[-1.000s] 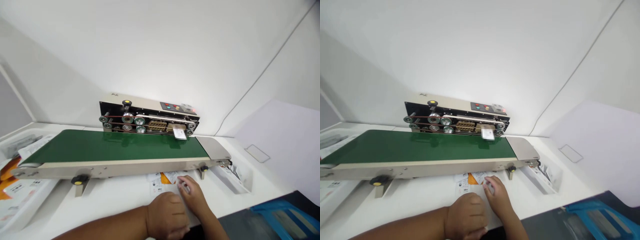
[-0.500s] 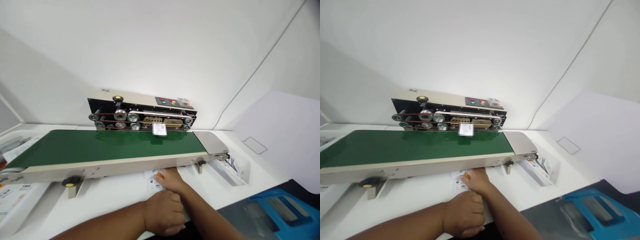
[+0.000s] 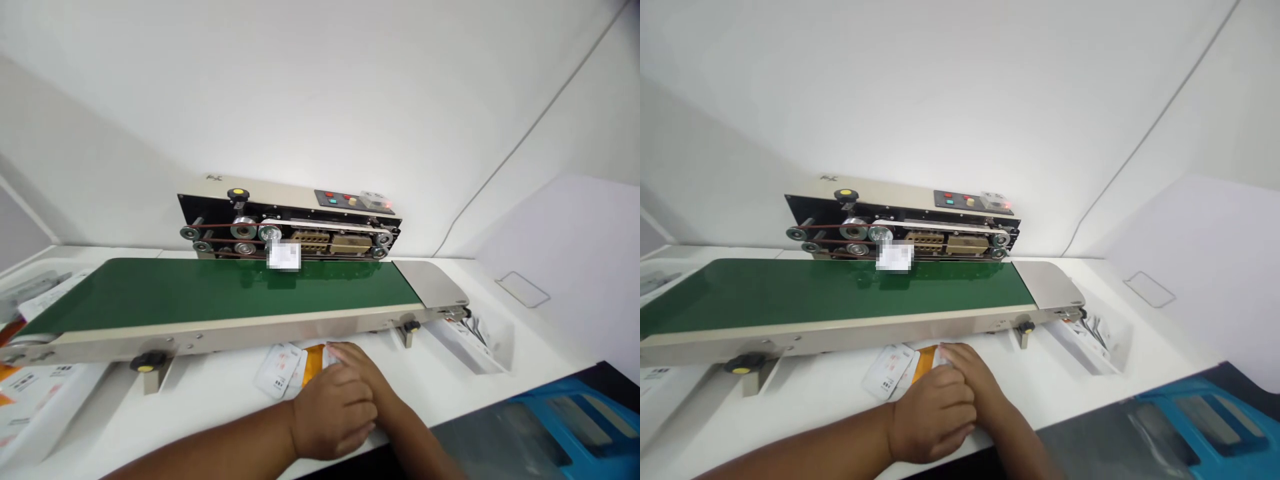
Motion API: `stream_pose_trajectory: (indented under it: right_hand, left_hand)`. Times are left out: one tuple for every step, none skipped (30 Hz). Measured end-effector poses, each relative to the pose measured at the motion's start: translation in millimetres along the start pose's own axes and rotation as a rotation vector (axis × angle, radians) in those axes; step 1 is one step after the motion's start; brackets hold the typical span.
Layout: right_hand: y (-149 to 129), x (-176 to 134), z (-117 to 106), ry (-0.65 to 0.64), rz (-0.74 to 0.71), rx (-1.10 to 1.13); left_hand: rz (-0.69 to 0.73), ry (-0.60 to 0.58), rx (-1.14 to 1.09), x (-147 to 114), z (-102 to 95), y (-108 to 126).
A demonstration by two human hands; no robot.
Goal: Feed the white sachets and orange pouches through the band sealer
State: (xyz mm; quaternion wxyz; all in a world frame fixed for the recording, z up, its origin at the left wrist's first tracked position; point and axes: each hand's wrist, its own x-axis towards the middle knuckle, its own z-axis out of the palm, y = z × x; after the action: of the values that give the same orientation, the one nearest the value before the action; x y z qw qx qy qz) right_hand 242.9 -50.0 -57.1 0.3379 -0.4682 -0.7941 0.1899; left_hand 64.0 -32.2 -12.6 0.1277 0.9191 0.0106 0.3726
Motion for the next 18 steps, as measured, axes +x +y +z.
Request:
stream_pose_trajectory:
  right_hand:
    - [-3, -6, -3, 0.053, -0.01, -0.009]
    - [-6, -11, -6, 0.104, -0.013, -0.021]
    - [-10, -14, -9, 0.146, -0.006, -0.034]
    - [-14, -16, -12, 0.178, 0.006, -0.044]
    - [-17, -17, -14, 0.203, 0.022, -0.054]
    - [-20, -17, -16, 0.224, 0.038, -0.064]
    - [-22, -17, -18, 0.24, 0.052, -0.073]
    - [-23, -17, -18, 0.261, 0.057, -0.081]
    - [-23, -18, -17, 0.286, 0.062, -0.082]
    - [-23, -19, -16, 0.319, 0.077, -0.071]
    - [-22, -21, -15, 0.358, 0.108, -0.048]
    - [-20, -23, -13, 0.4, 0.156, -0.012]
    - [-19, -26, -12, 0.434, 0.213, 0.037]
    - [-18, -27, -11, 0.455, 0.271, 0.1]
    - [-17, -29, -12, 0.459, 0.321, 0.172]
    - [-17, -29, -13, 0.446, 0.356, 0.253]
    - [-17, -29, -16, 0.418, 0.377, 0.338]
    - [-18, -29, -20, 0.378, 0.393, 0.422]
  left_hand:
    - [-0.076, 0.035, 0.014, 1, -2.4, 1]
    - [-0.153, 0.069, 0.022, 2, -4.5, 1]
    - [-0.227, 0.094, 0.022, 2, -5.9, 2]
    - [-0.295, 0.108, 0.012, 2, -6.7, 2]
    - [-0.354, 0.112, -0.004, 2, -6.9, 1]
    - [-0.407, 0.108, -0.019, 2, -6.6, 1]
    - [-0.456, 0.1, -0.03, 2, -5.9, 0]
    - [-0.504, 0.091, -0.038, 2, -5.2, -1]
    - [-0.547, 0.079, -0.05, 2, -4.5, -1]
    - [-0.585, 0.065, -0.069, 2, -4.1, -2]
    - [-0.617, 0.047, -0.097, 2, -3.9, -2]
    - [-0.641, 0.028, -0.131, 3, -3.9, -3]
    - [-0.656, 0.011, -0.17, 3, -3.9, -3]
    - [-0.669, -0.001, -0.209, 3, -3.8, -4]
    - [-0.681, -0.005, -0.247, 3, -3.5, -4]
    - [-0.695, -0.008, -0.287, 2, -2.8, -5]
    - [-0.708, -0.015, -0.336, 2, -1.8, -5]
    - [-0.716, -0.027, -0.394, 1, -0.6, -6]
